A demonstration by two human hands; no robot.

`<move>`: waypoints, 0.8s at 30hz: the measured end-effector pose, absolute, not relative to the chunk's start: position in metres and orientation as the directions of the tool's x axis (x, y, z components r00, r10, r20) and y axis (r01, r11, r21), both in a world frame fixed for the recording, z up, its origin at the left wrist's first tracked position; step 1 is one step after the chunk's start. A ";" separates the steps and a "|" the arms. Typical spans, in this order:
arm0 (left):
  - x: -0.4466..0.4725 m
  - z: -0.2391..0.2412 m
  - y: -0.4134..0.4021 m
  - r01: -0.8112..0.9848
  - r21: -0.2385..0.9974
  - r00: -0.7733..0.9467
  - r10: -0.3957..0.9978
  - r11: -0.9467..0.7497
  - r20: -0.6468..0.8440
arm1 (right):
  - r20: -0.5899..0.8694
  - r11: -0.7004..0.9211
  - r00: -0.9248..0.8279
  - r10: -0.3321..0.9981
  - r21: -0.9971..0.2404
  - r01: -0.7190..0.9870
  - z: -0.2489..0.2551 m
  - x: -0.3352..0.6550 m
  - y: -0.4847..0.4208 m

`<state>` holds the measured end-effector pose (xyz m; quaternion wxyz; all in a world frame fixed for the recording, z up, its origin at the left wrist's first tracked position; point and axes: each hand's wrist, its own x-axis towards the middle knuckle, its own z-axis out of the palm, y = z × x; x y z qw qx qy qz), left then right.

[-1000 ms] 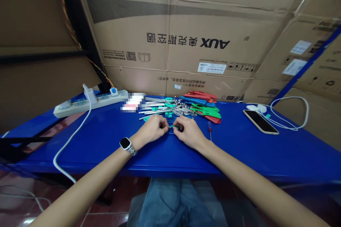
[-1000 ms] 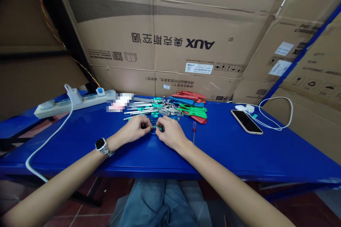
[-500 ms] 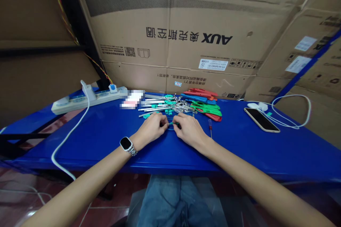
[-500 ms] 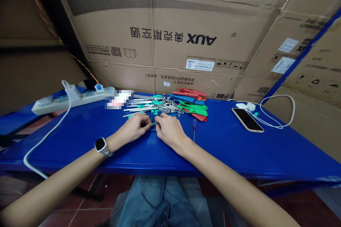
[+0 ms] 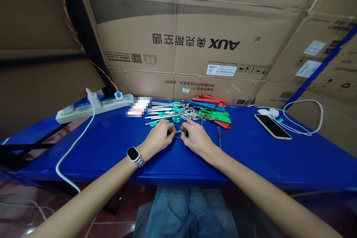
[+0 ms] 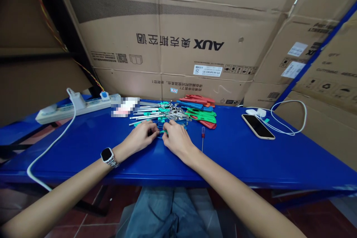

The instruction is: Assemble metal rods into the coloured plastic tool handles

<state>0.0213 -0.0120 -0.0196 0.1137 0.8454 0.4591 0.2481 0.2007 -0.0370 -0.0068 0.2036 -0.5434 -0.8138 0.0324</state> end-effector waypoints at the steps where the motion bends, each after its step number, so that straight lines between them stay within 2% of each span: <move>1: 0.021 -0.020 -0.012 0.721 0.420 0.454 0.834 -0.551 0.313 | 0.295 0.407 -0.326 0.898 -0.277 0.870 -0.007 0.201 -0.037; 16: 0.024 -0.019 -0.016 0.747 0.387 0.439 0.838 -0.541 0.324 | 0.215 0.403 -0.362 0.907 -0.196 0.894 0.002 0.199 -0.033; 20: 0.022 -0.018 -0.015 0.741 0.368 0.462 0.824 -0.562 0.327 | 0.201 0.455 -0.413 0.888 -0.261 0.851 0.003 0.209 -0.031; 24: 0.016 -0.017 -0.010 0.687 0.314 0.556 0.752 -0.656 0.355 | 0.213 0.488 -0.441 0.872 -0.303 0.819 0.001 0.224 -0.032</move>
